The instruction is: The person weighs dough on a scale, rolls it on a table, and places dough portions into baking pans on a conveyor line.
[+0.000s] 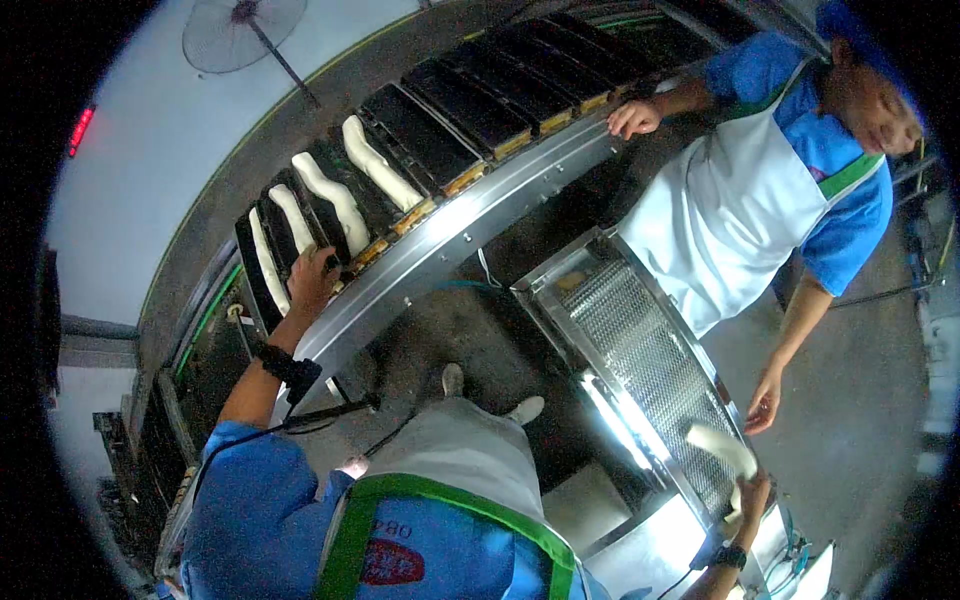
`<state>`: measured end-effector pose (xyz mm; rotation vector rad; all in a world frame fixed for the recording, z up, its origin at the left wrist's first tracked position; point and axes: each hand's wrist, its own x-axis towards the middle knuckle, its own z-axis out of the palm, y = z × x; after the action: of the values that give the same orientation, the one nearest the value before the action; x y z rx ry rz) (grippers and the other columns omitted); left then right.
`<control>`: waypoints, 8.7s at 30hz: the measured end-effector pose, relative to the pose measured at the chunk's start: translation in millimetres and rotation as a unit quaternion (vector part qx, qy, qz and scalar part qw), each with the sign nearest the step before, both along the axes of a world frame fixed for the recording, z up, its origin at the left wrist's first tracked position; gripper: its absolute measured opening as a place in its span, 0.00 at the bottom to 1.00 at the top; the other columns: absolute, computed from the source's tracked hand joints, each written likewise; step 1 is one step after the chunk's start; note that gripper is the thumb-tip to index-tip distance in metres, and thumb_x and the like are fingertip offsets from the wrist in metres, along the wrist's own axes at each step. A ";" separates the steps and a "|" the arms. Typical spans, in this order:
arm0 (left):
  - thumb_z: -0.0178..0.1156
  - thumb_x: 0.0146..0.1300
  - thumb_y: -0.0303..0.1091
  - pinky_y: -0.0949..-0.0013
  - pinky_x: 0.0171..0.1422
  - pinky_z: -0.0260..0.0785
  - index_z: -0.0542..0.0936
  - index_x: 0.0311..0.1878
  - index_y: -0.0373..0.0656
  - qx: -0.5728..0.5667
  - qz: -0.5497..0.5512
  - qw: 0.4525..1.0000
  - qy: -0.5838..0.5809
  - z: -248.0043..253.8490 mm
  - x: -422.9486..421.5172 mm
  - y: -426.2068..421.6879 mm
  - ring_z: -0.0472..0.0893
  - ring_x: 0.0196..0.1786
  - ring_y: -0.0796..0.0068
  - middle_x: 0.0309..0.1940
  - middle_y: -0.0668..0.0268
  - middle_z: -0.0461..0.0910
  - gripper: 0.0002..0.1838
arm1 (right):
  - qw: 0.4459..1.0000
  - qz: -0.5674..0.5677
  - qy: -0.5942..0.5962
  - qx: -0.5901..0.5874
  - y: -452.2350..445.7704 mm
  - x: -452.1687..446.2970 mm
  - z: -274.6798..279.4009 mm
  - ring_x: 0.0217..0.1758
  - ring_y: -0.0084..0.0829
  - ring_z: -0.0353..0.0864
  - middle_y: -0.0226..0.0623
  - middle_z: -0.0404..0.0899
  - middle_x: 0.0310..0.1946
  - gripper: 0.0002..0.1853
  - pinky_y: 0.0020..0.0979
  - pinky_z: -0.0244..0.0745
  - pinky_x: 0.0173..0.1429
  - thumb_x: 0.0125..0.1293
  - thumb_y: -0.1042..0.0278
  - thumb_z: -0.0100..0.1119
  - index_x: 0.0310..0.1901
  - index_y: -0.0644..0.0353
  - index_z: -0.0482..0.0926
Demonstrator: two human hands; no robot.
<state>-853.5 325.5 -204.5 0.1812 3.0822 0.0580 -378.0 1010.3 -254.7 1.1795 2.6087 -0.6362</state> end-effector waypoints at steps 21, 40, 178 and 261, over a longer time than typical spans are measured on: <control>0.52 0.50 0.42 0.55 0.57 0.48 0.69 0.47 0.50 0.214 -0.073 0.972 -0.068 33.4 -60.7 15.6 0.55 0.58 0.60 0.54 0.60 0.59 0.19 | 0.786 0.242 0.312 -0.475 -386.3 -695.2 118.1 0.33 0.30 0.72 0.41 0.73 0.32 0.25 0.27 0.67 0.37 0.49 0.59 0.58 0.43 0.71 0.67; 0.49 0.50 0.48 0.49 0.55 0.47 0.70 0.48 0.54 0.043 -0.106 0.990 -0.084 35.9 -225.6 73.9 0.58 0.57 0.62 0.50 0.65 0.66 0.21 | 0.797 0.595 0.015 -0.104 -406.2 -668.3 36.8 0.37 0.46 0.73 0.49 0.74 0.33 0.25 0.39 0.67 0.43 0.42 0.66 0.57 0.45 0.58 0.65; 0.45 0.60 0.34 0.76 0.51 0.57 0.70 0.46 0.37 0.171 -0.413 0.824 -0.350 -47.9 -185.5 674.6 0.69 0.46 0.75 0.42 0.63 0.72 0.14 | 0.958 -0.166 0.091 0.216 214.9 -234.9 -124.6 0.55 0.36 0.57 0.32 0.62 0.49 0.23 0.42 0.54 0.51 0.47 0.71 0.52 0.49 0.54 0.64; 0.53 0.48 0.35 0.64 0.38 0.59 0.72 0.32 0.40 0.000 -0.420 0.904 0.086 -94.0 -305.9 617.7 0.75 0.30 0.65 0.20 0.61 0.75 0.10 | 0.960 0.235 0.103 -0.116 186.9 -576.5 -78.2 0.34 0.43 0.72 0.46 0.73 0.31 0.11 0.35 0.67 0.38 0.55 0.67 0.49 0.39 0.62 0.72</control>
<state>-1159.4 943.2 -298.5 1.5403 2.8603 0.0035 -954.4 1197.2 -332.9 0.4172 2.7354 -0.9597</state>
